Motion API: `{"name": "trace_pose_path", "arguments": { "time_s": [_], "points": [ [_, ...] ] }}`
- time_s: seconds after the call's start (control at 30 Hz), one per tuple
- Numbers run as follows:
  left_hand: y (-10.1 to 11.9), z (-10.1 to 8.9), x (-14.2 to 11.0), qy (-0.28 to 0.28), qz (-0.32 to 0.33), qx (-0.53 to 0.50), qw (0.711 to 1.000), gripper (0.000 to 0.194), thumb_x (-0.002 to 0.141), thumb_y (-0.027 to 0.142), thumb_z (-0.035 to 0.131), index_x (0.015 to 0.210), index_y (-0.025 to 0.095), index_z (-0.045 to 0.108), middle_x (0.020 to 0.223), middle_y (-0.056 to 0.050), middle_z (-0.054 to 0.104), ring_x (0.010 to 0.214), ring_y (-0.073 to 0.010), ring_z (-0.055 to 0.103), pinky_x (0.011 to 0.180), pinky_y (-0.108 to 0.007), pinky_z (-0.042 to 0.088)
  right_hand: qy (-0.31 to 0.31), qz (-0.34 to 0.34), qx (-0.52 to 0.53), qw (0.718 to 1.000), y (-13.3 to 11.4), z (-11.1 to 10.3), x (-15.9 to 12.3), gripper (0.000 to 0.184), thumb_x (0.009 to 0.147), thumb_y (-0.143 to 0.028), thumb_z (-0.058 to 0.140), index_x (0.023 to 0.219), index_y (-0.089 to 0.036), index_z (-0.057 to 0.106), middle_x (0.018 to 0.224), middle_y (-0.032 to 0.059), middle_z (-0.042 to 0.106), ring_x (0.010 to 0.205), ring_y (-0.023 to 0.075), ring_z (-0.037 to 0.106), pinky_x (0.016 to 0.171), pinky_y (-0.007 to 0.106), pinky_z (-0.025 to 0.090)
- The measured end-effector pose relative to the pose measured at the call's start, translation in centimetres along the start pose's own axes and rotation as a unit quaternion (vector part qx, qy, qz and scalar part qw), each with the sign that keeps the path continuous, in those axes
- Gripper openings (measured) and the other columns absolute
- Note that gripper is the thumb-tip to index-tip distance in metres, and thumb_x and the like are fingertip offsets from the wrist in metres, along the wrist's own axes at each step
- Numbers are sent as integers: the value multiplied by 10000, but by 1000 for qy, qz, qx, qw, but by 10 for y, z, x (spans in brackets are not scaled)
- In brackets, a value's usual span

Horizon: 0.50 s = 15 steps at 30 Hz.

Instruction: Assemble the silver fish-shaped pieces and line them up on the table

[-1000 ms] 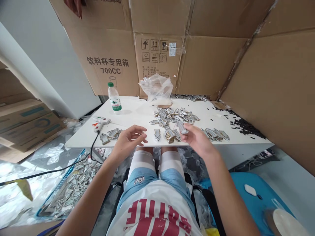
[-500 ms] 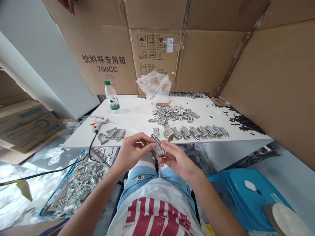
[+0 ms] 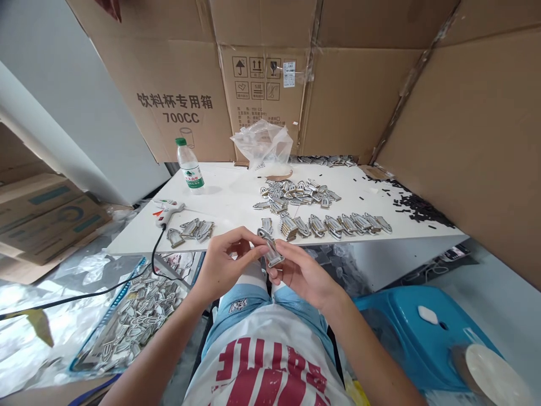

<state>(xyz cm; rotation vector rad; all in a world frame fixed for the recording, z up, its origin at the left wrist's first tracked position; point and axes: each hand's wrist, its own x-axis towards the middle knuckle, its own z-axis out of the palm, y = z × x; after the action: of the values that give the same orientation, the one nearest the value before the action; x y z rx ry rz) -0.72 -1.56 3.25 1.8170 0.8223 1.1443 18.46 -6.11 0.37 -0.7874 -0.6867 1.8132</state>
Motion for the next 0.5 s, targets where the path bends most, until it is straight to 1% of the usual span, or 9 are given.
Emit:
{"name": "trace_pose_path", "arguments": {
  "time_s": [0.13,0.23,0.3,0.4,0.47,0.5],
  "points": [
    [0,1,0,6,7,11,1000,136,941,362,817,910,229,810,757,-10,731,594,-131,501,565,-286,413,-3,5,3,1000,0,1,0,380,812,-473,930,952,-226,676,807,-36,592,686,131,595,624,280,442],
    [1,1,0,14,33,44,998,132,950,357,805,897,236,804,787,-21,714,614,-142,505,588,-299,440,-7,10,3,1000,0,2,-1,376,818,-474,926,942,-232,667,790,-34,595,683,134,593,621,277,441],
    [2,2,0,20,57,65,996,109,953,342,798,907,243,803,861,-36,705,670,-155,547,619,-303,474,-8,9,1,1000,1,3,-1,367,831,-477,918,936,-234,664,799,-30,603,681,132,594,620,272,441],
    [1,1,0,29,72,89,993,74,930,317,817,961,257,789,1027,-64,680,885,-201,640,681,-292,526,-8,-10,-11,1000,1,2,-2,329,860,-461,901,932,-242,666,855,-21,633,689,136,608,620,280,451],
    [-1,0,1,27,52,77,995,191,910,321,834,1070,263,749,1154,-74,674,1007,-221,659,752,-293,567,-7,-18,-24,1000,1,1,-3,318,865,-455,898,920,-242,668,881,-12,655,691,140,609,616,287,457],
    [-2,-1,1,18,34,56,998,267,906,335,839,1134,263,720,1191,-76,675,1011,-217,664,777,-297,580,-8,-15,-30,999,0,1,-3,322,864,-460,898,910,-238,669,873,-8,657,685,139,605,610,288,455]
  ]
}}
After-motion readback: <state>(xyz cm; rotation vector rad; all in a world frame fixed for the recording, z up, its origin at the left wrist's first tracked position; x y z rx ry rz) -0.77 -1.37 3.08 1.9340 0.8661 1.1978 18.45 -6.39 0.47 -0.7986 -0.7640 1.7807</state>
